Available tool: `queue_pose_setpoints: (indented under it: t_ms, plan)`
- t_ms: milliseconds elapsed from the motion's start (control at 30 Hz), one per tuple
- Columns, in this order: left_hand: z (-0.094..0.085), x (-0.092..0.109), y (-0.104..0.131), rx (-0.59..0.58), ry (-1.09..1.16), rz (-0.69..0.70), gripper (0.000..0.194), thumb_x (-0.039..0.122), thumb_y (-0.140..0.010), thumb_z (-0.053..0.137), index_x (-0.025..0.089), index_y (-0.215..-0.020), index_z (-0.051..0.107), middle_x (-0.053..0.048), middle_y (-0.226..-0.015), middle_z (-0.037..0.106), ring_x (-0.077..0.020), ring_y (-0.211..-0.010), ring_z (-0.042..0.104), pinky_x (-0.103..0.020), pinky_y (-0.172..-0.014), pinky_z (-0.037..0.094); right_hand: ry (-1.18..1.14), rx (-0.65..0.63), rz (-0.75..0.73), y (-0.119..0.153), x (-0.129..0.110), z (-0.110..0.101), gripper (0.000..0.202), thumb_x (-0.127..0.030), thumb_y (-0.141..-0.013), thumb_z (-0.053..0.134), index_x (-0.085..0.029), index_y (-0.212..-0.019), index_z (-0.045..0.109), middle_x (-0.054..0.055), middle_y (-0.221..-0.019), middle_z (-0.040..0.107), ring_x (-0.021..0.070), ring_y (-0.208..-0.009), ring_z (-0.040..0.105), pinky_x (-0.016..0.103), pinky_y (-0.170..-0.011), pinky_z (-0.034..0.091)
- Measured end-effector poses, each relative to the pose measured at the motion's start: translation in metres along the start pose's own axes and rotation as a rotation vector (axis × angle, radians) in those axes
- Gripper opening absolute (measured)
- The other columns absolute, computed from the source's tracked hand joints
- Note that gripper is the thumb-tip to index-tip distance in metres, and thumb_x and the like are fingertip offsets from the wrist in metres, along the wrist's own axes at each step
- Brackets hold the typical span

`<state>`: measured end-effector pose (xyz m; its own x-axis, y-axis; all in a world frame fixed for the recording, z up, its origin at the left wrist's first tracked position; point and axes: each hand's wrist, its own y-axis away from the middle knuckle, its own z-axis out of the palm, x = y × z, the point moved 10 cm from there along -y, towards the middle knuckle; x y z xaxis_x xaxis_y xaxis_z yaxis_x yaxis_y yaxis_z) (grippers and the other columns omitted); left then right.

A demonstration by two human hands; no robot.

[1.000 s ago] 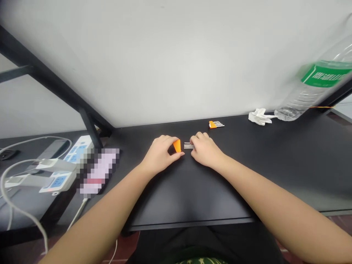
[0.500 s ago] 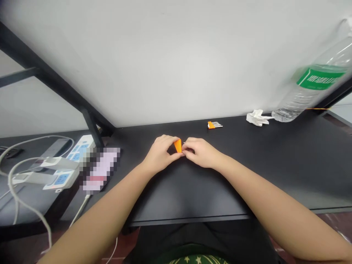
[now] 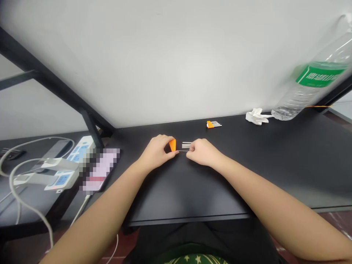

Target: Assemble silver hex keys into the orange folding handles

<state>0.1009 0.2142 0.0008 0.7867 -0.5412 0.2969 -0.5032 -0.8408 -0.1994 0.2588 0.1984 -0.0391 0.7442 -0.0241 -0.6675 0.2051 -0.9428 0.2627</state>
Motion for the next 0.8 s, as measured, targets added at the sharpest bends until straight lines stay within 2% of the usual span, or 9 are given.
queue_pose_setpoints:
  t_ms: [167,233,333,433,567,800]
  plan:
    - [-0.005,-0.003,0.0,0.041,0.017,0.0,0.039,0.039,-0.085,0.076,0.023,-0.12,0.065,-0.005,-0.109,0.07,-0.0259,-0.102,0.062,-0.041,-0.094,0.047,0.176,0.023,0.028,-0.002,0.009,-0.014,0.018,-0.028,-0.078,0.063,-0.021,-0.062,0.06,0.002,-0.064,0.065,0.0155,-0.054,0.055,0.029,-0.05,0.036]
    - [-0.008,-0.002,0.0,0.063,0.014,0.004,0.039,0.038,-0.085,0.076,0.023,-0.119,0.065,-0.005,-0.109,0.07,-0.0261,-0.102,0.063,-0.042,-0.094,0.047,0.223,0.086,-0.01,-0.003,0.01,-0.025,0.017,-0.03,-0.081,0.062,-0.021,-0.067,0.061,0.002,-0.069,0.066,0.016,-0.059,0.057,0.029,-0.054,0.038]
    - [-0.01,-0.004,0.0,0.085,0.012,-0.016,0.039,0.039,-0.085,0.076,0.023,-0.119,0.065,-0.005,-0.11,0.07,-0.0267,-0.103,0.063,-0.042,-0.094,0.047,0.292,0.212,-0.181,-0.004,0.001,-0.036,0.015,-0.035,-0.085,0.063,-0.021,-0.091,0.068,0.006,-0.097,0.069,0.0202,-0.083,0.064,0.031,-0.072,0.048]
    - [-0.009,-0.004,0.0,0.077,0.023,-0.025,0.04,0.04,-0.085,0.076,0.023,-0.119,0.065,-0.005,-0.109,0.071,-0.0269,-0.104,0.063,-0.042,-0.095,0.047,0.365,0.203,-0.317,-0.006,-0.008,-0.024,0.036,-0.037,-0.086,0.067,-0.019,-0.117,0.066,0.013,-0.123,0.063,0.0284,-0.109,0.06,0.038,-0.09,0.05]
    - [-0.01,0.0,0.001,0.099,0.046,-0.003,0.041,0.04,-0.085,0.078,0.023,-0.12,0.065,-0.005,-0.109,0.071,-0.0265,-0.104,0.063,-0.042,-0.095,0.047,0.413,0.163,-0.352,-0.013,-0.011,-0.005,0.026,-0.031,-0.088,0.065,-0.018,-0.111,0.067,0.013,-0.116,0.063,0.0299,-0.109,0.057,0.041,-0.092,0.05]
    - [-0.011,0.004,0.004,0.127,0.069,0.023,0.041,0.042,-0.085,0.078,0.023,-0.119,0.065,-0.004,-0.111,0.072,-0.0256,-0.102,0.064,-0.043,-0.098,0.046,0.38,0.181,-0.396,-0.018,-0.008,-0.005,0.019,-0.036,-0.093,0.066,-0.019,-0.101,0.067,0.009,-0.106,0.065,0.0252,-0.102,0.06,0.037,-0.085,0.05]
